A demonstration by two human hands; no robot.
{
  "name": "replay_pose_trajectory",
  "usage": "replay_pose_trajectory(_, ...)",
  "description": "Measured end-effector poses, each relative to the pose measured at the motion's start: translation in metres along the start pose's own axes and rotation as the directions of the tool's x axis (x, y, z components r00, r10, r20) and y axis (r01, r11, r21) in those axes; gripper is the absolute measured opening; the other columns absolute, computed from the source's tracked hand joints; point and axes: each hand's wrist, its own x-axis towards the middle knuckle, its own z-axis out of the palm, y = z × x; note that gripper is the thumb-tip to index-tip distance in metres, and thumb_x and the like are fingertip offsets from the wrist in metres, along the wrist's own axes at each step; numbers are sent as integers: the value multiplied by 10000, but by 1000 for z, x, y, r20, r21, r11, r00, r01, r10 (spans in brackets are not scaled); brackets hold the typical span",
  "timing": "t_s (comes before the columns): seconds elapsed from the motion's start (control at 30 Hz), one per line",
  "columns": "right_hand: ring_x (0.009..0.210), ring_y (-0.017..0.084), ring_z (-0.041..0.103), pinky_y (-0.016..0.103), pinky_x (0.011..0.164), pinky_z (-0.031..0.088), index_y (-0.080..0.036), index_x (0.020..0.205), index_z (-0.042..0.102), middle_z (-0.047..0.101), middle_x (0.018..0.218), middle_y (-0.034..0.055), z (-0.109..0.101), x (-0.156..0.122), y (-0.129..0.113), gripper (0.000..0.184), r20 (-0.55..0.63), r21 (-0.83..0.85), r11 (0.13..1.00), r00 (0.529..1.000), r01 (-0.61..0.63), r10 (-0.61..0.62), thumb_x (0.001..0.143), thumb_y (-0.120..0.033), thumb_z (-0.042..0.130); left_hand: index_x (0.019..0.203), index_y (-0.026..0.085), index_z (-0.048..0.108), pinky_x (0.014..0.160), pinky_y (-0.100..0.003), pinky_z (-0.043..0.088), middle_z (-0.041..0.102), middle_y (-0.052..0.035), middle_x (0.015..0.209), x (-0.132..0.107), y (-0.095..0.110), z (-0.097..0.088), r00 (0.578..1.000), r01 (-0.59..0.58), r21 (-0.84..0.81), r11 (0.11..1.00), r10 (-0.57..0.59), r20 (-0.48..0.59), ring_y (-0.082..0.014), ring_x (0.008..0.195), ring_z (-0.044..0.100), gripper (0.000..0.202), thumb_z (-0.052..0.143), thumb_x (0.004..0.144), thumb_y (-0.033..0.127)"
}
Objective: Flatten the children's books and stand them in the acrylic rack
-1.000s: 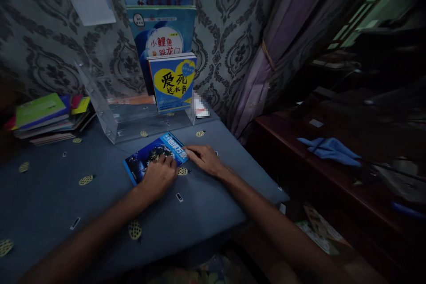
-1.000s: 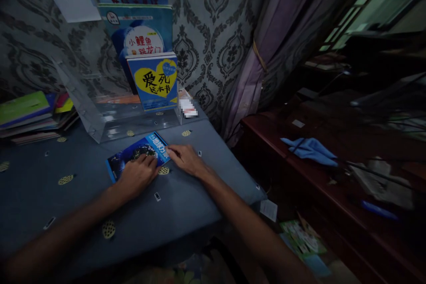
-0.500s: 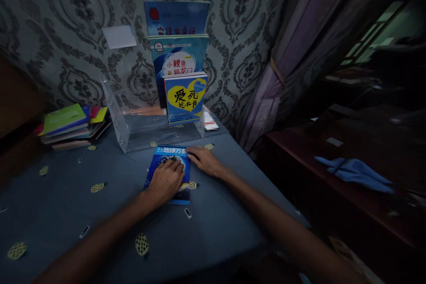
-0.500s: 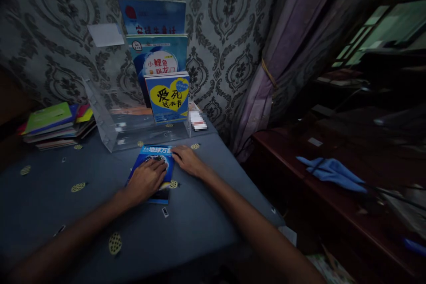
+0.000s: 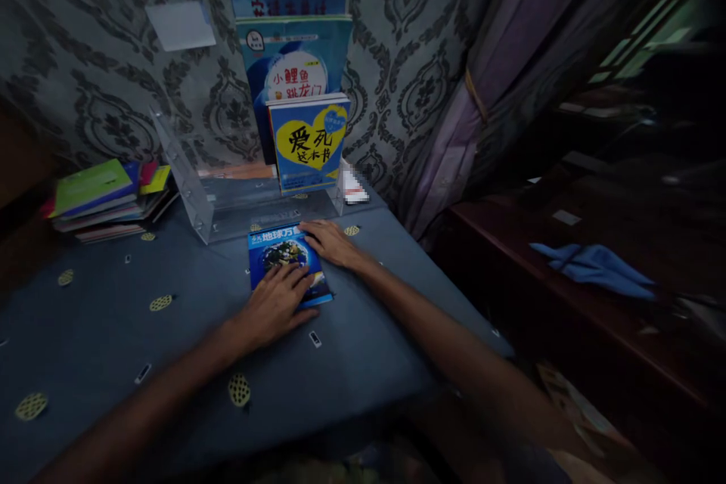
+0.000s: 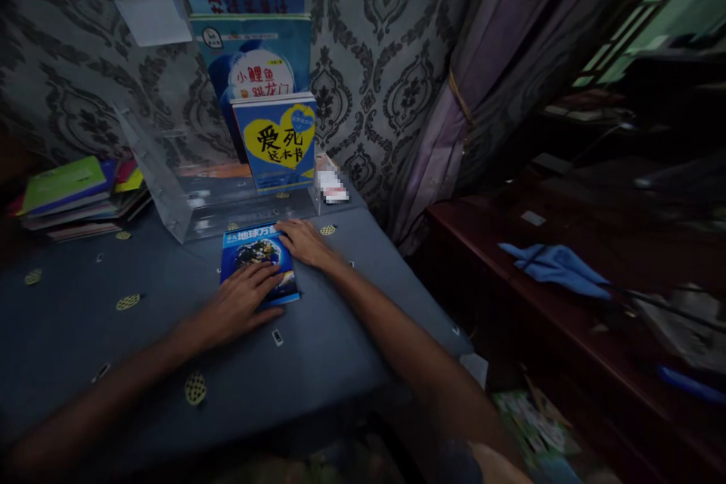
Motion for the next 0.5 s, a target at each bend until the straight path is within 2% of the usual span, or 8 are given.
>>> replay_pose_trajectory(0.13, 1329, 223, 496, 415, 1129, 343, -172, 1358, 564, 590, 1414, 91, 3, -1, -1, 382, 2, 1, 1000, 1000, -24, 24, 1002, -256, 453, 1385, 194, 519, 1050, -416, 436, 612, -107, 1345, -2, 4, 0, 1000, -1, 67, 998, 2, -7, -260, 1247, 546, 448, 461, 1003, 421)
replay_pose_trajectory(0.3, 1375, 217, 456, 403, 1153, 322, -182, 1339, 591, 587, 1420, 80, 2, -10, -7, 376, -2, 22, 999, 1000, -27, 27, 990, -242, 464, 1315, 149, 583, 1035, -417, 458, 639, -138, 1320, -2, 6, 4, 1000, -23, 142, 990, 26, -18, -274, 1242, 572, 401, 424, 1016, 365)
replay_pose_trajectory(0.5, 1391, 226, 440, 470, 1159, 302, -213, 1365, 573, 576, 1431, 82, -4, -33, -17, 406, 38, 88, 996, 999, -10, 6, 973, -265, 478, 1293, 139, 600, 1033, -419, 462, 650, -123, 1315, -1, 6, 6, 999, -29, 162, 986, 32, -13, -274, 1234, 588, 378, 416, 1021, 326)
